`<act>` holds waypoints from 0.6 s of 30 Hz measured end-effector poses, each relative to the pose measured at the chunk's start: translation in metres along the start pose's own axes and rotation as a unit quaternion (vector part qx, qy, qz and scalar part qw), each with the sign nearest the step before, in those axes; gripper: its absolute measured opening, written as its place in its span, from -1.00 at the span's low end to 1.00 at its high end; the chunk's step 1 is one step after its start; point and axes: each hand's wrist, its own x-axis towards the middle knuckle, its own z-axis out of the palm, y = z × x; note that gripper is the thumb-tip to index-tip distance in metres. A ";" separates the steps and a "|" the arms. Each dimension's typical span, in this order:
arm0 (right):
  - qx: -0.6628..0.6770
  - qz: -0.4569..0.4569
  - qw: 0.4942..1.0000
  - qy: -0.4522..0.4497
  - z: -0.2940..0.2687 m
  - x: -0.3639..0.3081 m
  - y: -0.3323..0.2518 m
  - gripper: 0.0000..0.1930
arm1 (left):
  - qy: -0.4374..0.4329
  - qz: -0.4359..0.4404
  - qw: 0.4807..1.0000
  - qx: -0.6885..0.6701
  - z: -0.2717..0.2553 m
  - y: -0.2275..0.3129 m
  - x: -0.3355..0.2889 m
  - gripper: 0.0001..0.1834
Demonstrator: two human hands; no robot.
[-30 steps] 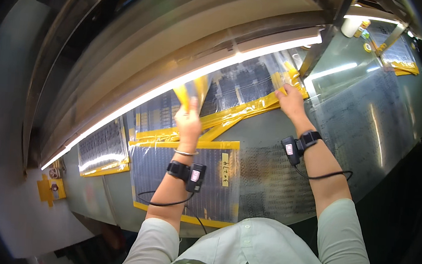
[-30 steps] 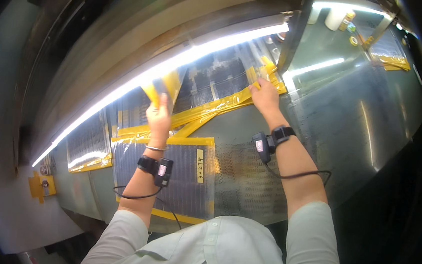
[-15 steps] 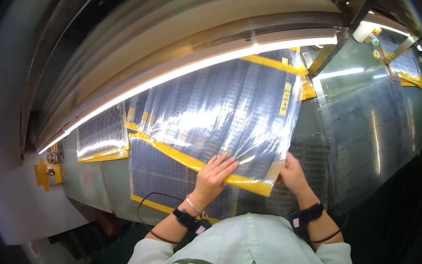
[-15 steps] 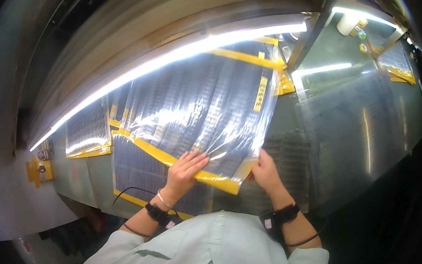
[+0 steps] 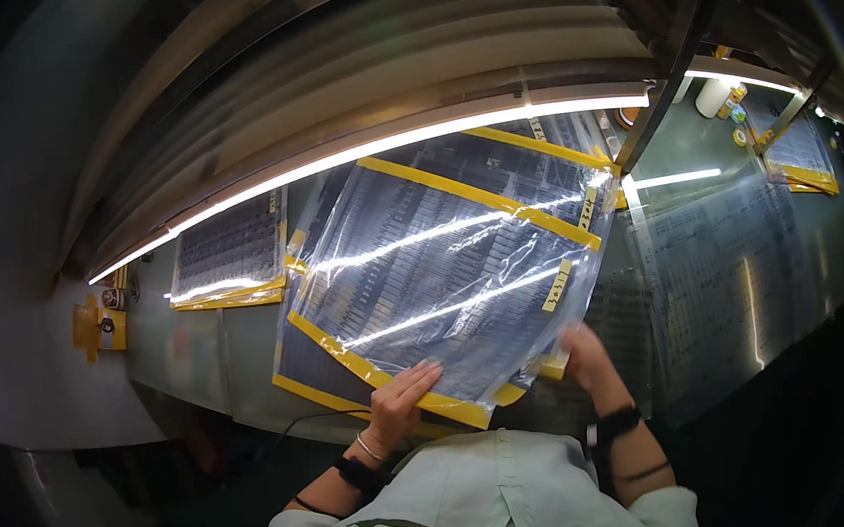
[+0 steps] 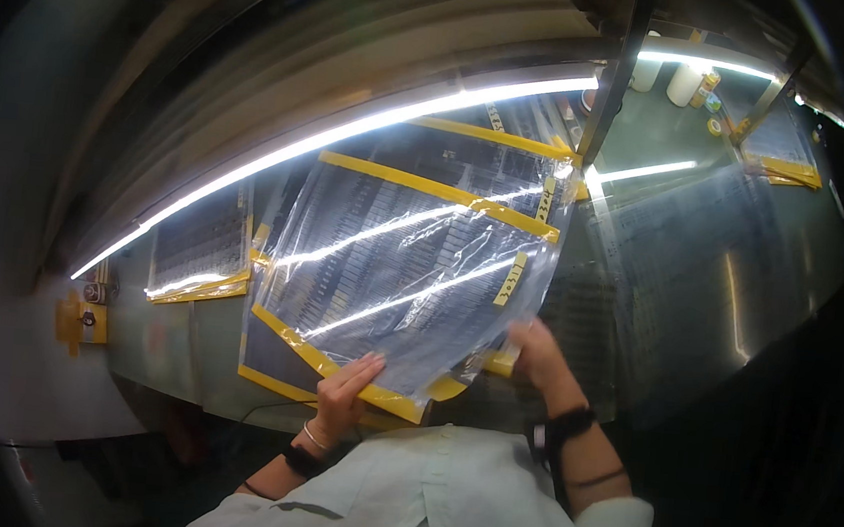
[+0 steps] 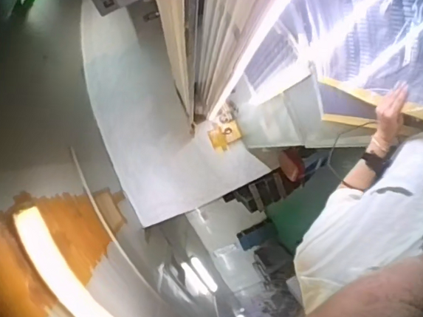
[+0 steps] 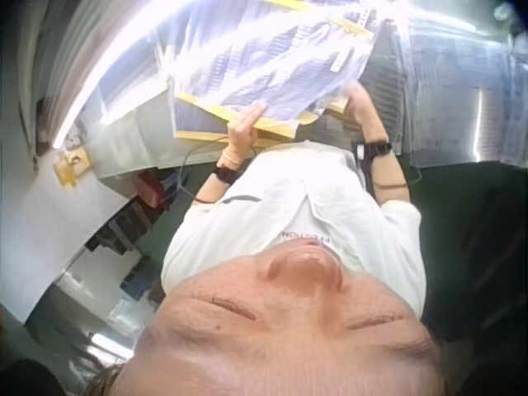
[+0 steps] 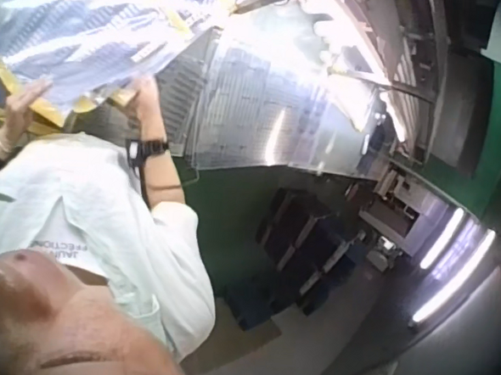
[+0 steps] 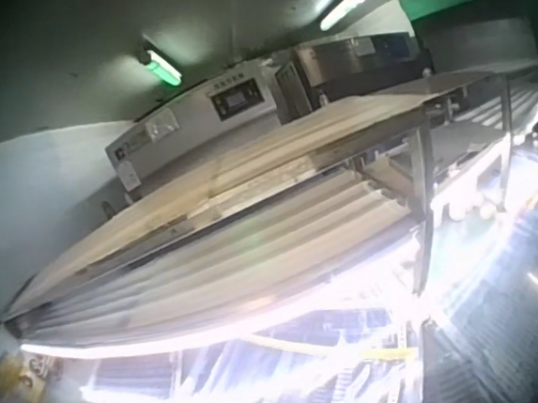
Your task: Inspecting and inserting metal mesh sheets into protective plastic sleeves and stacking them.
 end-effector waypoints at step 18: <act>-0.300 0.054 0.950 -0.067 -0.018 -0.080 0.021 -0.84 | 0.048 0.083 0.995 0.017 0.057 -0.013 0.057 -0.59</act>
